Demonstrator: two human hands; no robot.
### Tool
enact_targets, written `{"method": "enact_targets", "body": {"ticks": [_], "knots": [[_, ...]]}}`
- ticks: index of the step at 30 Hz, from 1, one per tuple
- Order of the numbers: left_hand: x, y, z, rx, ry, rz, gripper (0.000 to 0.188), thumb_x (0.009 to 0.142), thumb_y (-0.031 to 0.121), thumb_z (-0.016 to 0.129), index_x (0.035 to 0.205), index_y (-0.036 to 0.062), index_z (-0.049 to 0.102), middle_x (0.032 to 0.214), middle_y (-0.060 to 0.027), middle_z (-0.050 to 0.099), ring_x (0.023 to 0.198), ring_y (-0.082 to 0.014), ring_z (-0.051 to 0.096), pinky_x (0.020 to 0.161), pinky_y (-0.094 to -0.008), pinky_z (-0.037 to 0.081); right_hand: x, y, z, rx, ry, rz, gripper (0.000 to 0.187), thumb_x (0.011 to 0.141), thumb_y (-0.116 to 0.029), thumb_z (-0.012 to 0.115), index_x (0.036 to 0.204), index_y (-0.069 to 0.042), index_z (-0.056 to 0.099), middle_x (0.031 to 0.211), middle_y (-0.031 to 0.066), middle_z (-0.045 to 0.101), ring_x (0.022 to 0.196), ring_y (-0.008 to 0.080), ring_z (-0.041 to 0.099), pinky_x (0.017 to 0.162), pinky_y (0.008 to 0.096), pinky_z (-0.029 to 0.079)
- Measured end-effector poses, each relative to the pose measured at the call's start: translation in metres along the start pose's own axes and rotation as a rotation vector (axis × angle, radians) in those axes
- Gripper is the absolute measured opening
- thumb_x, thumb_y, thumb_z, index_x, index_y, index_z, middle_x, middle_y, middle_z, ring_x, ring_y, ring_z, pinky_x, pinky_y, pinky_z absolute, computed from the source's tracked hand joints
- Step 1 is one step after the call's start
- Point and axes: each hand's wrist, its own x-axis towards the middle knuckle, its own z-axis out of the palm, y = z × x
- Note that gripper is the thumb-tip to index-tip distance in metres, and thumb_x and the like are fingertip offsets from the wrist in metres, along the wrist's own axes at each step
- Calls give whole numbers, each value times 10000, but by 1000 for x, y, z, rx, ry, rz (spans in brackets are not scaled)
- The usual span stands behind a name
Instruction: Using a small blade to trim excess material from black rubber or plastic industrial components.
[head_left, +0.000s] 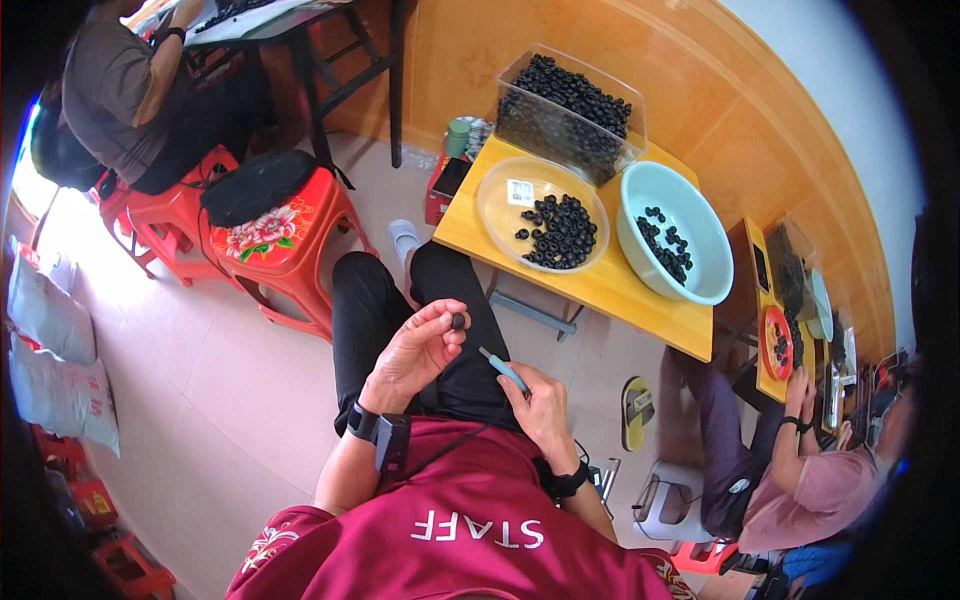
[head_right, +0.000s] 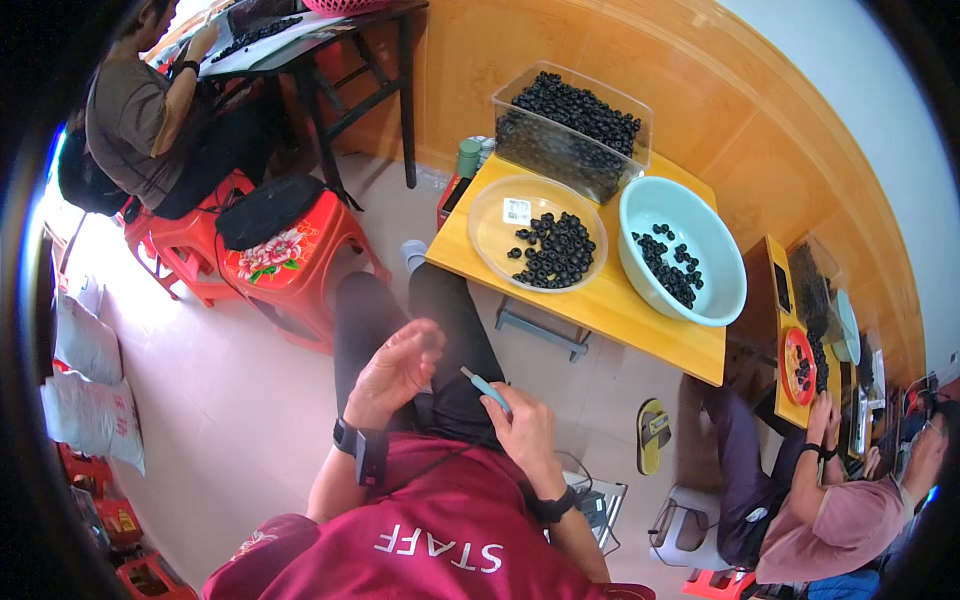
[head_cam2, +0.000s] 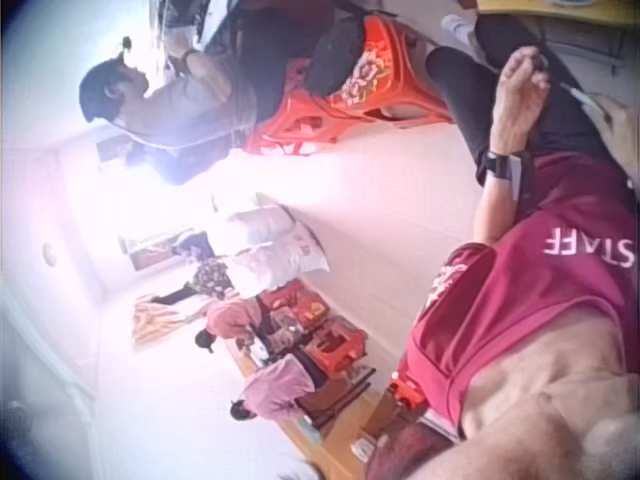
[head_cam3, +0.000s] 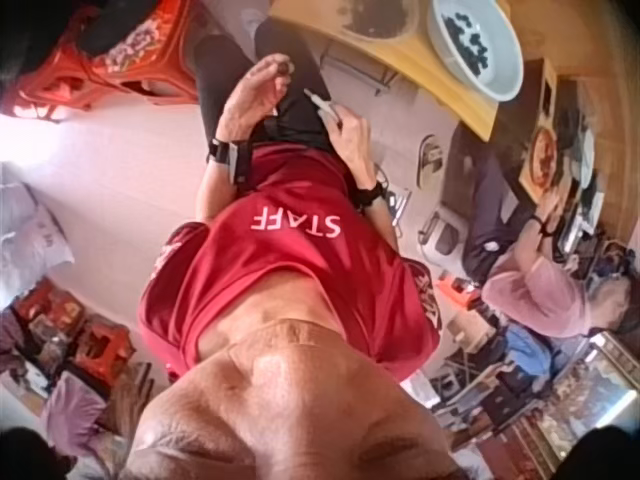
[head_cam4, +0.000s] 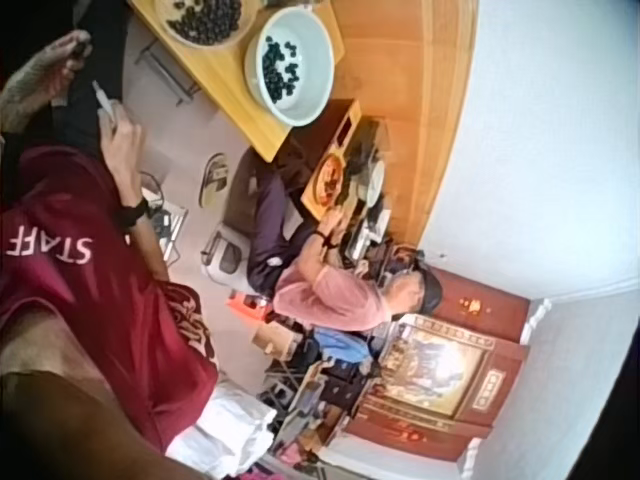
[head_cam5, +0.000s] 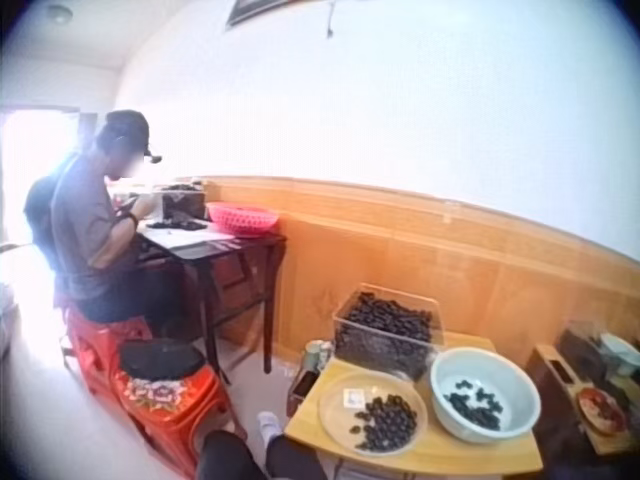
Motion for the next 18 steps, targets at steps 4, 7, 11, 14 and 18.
{"method": "enact_targets", "body": {"ticks": [4, 7, 11, 14, 18], "knots": [[2, -1, -1, 29, 30, -19, 232, 878, 98, 558, 1094, 15, 557, 986, -91, 541, 746, -108, 534, 646, -209, 503, -2, 0, 3, 24, 24, 5, 201, 811, -211, 649, 916, -40, 643, 718, 132, 617, 535, 266, 589, 496, 354, 449], [6, 0, 5, 43, 35, -34, 206, 891, 102, 544, 1078, 19, 564, 949, -73, 557, 726, -93, 547, 641, -206, 498, 0, 0, 3, 34, 48, 11, 193, 799, -178, 654, 919, -28, 648, 722, 138, 621, 525, 250, 575, 495, 330, 439], [8, -2, 6, 70, 51, -55, 186, 906, 111, 528, 1065, 26, 572, 918, -60, 578, 709, -78, 563, 646, -205, 493, 0, 0, 3, 9, 54, 9, 192, 788, -148, 657, 928, -16, 652, 734, 141, 630, 523, 233, 567, 498, 306, 433], [12, -5, 8, 69, 47, -76, 184, 909, 115, 524, 1062, 27, 573, 918, -60, 580, 705, -78, 559, 645, -209, 488, -3, 3, 2, 17, 64, 10, 195, 788, -147, 657, 929, -12, 651, 739, 141, 634, 526, 233, 570, 502, 306, 437], [13, -8, 9, 72, 39, -90, 182, 909, 116, 523, 1060, 28, 573, 909, -59, 583, 699, -82, 554, 642, -214, 484, -6, 3, 1, 28, 78, 17, 196, 789, -146, 655, 929, -9, 650, 738, 144, 633, 529, 234, 574, 506, 306, 440]]}}
